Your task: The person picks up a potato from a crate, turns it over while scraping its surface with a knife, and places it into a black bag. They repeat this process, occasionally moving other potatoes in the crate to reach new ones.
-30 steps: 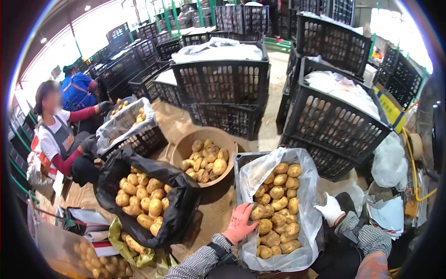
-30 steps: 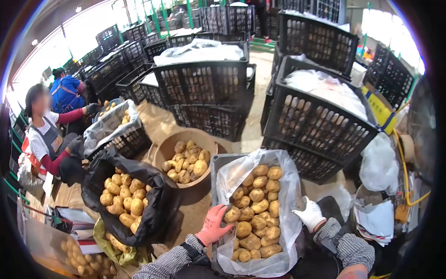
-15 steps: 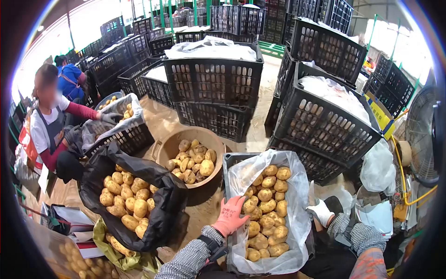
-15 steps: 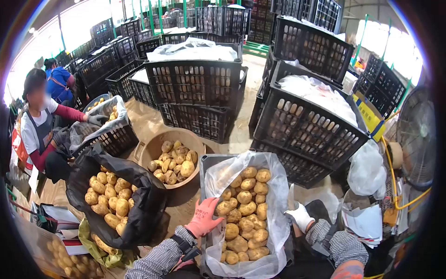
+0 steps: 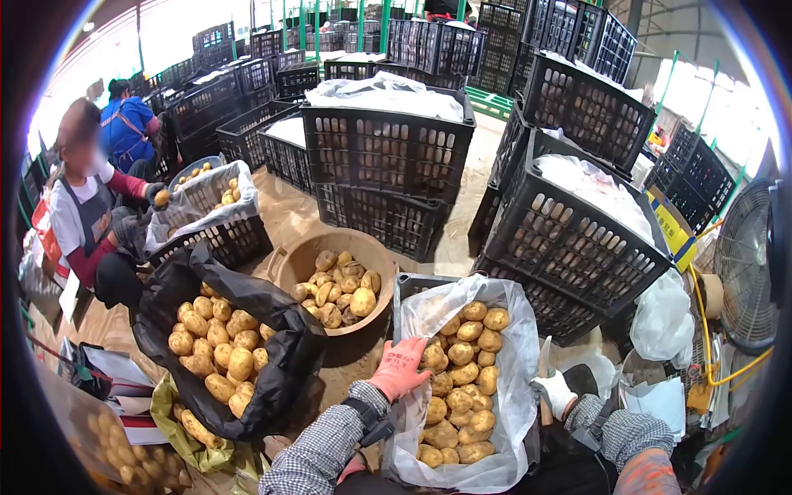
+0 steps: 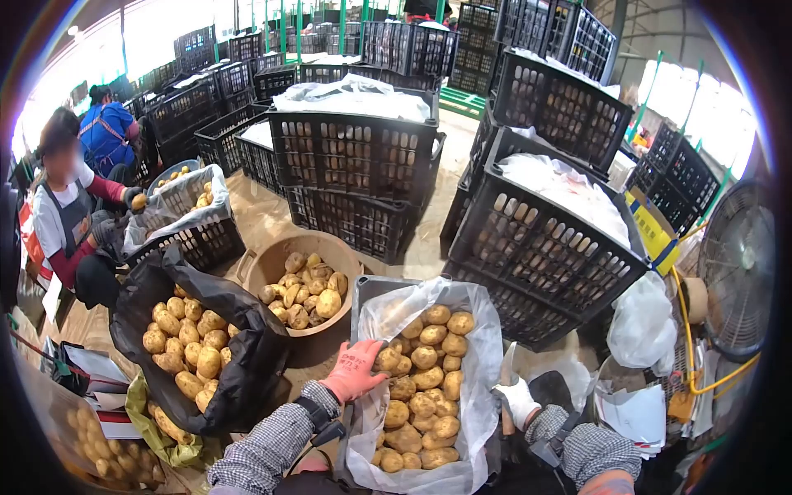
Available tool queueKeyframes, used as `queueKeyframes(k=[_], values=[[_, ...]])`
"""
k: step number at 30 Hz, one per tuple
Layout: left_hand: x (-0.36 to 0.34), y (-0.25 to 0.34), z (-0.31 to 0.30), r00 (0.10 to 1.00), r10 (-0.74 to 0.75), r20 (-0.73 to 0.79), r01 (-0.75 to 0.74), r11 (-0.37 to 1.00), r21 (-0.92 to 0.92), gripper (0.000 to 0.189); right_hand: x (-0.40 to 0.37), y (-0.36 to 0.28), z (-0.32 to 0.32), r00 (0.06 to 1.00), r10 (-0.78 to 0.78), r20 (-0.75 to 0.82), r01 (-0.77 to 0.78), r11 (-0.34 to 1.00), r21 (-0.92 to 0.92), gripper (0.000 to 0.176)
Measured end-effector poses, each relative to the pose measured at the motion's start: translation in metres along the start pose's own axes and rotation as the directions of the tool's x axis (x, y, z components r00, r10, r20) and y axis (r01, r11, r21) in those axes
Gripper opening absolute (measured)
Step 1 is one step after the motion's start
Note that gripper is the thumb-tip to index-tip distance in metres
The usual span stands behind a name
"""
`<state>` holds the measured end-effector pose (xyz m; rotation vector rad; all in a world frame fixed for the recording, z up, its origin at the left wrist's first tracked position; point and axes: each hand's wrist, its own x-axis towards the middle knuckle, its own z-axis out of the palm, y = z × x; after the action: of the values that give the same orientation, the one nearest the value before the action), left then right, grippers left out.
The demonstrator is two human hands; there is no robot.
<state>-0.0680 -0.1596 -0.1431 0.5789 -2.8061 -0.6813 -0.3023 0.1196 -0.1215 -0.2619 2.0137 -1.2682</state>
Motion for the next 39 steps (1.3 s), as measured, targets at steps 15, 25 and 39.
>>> queueKeyframes(k=[15,25,39], values=[[0.023,-0.029,-0.015,0.998,0.035,0.050,-0.042,0.990,0.138,0.071,-0.001,-0.038,-0.035,0.947,-0.206,0.248,0.321,0.674,-0.665,0.036],[-0.023,0.022,-0.038,0.988,-0.077,-0.131,0.002,0.870,-0.492,0.072,-0.020,-0.033,0.003,0.962,-0.196,0.189,0.153,0.963,0.221,0.043],[-0.063,0.065,0.007,0.929,-0.279,0.244,0.358,0.845,-0.398,0.073,-0.030,-0.014,0.113,0.588,0.140,0.797,-0.240,0.971,0.006,0.024]])
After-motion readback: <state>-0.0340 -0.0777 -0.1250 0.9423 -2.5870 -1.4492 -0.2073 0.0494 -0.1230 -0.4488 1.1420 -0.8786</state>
